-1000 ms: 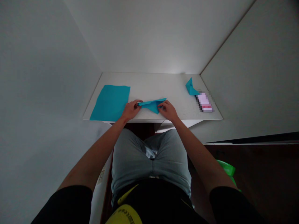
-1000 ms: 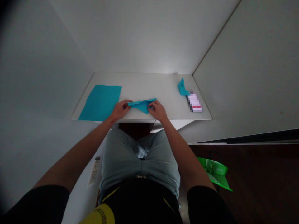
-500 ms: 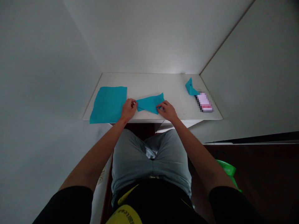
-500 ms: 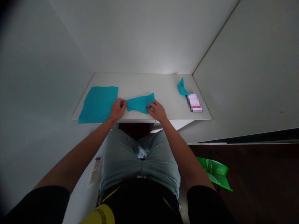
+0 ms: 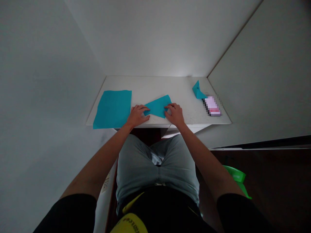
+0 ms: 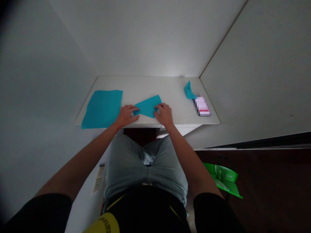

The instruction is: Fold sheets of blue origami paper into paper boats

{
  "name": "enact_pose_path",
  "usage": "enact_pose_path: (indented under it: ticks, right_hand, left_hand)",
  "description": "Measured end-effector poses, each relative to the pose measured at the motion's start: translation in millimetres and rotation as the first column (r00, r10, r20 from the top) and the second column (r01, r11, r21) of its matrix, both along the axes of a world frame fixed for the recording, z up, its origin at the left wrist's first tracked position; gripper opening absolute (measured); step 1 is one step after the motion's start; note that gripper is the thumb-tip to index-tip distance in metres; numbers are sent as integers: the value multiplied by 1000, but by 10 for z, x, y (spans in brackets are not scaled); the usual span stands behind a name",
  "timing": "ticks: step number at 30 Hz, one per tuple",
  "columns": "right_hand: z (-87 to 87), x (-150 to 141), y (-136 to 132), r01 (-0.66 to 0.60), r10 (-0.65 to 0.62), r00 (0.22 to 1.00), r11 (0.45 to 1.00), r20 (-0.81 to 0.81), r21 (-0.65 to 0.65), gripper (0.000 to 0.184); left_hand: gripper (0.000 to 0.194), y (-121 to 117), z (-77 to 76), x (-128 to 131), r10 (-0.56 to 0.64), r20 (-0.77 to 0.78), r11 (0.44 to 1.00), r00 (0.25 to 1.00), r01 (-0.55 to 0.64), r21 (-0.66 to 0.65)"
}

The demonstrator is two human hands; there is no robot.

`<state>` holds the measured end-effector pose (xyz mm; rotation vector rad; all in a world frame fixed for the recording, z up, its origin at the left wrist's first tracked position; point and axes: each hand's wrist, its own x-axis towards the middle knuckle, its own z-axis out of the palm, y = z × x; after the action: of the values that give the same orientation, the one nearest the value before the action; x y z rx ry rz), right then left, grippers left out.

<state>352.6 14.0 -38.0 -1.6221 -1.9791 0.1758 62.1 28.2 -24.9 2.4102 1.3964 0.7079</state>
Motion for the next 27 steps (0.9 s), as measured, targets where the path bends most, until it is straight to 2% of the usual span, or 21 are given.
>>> enact_pose_path:
  ticks: [4,6,8,11,13,15,20,23,25,27]
  right_hand:
    - [-81,-15,19,64,-64,998,998,15,15,49]
    - [-105,-19,29,88,-88,996,996,20,14,59]
    - [-103,-19,31,84,-84,996,996,21,-1,66]
    - [-69,-15,21,40,-39,999,999,17,-27,71]
    - [-50,-14,16,24,-23,1000,999,16,-34,72]
    - [-44,-15,17,24,-24,999,999,22,-32,77]
    - [-55,-18,24,19,-17,999,999,41,-43,92]
    - [-37,-14,12,3,-1,999,999,46,-46,90]
    - [-18,-14,0,-3,5,999,999,45,-48,90]
    - [1,-16,-12,-7,9,999,999,44,-53,90]
  left_hand:
    - [27,40,-32,-1,4,29,1000,1000,-4,-21]
    - [26,42,-42,9,51,34,999,998,-51,-5]
    - [36,33,-46,27,163,39,986,986,-164,14]
    - [65,18,-50,60,302,35,953,953,-302,19]
    - [75,13,-53,72,312,17,950,950,-312,17]
    - [75,10,-53,74,302,-4,953,953,-302,18]
    - [59,10,-31,50,278,-23,961,960,-278,6]
    - [35,24,-20,34,221,-11,975,975,-221,-16]
    - [20,43,-21,22,204,30,979,979,-203,-37]
    - [13,64,-27,5,203,110,977,973,-195,-82]
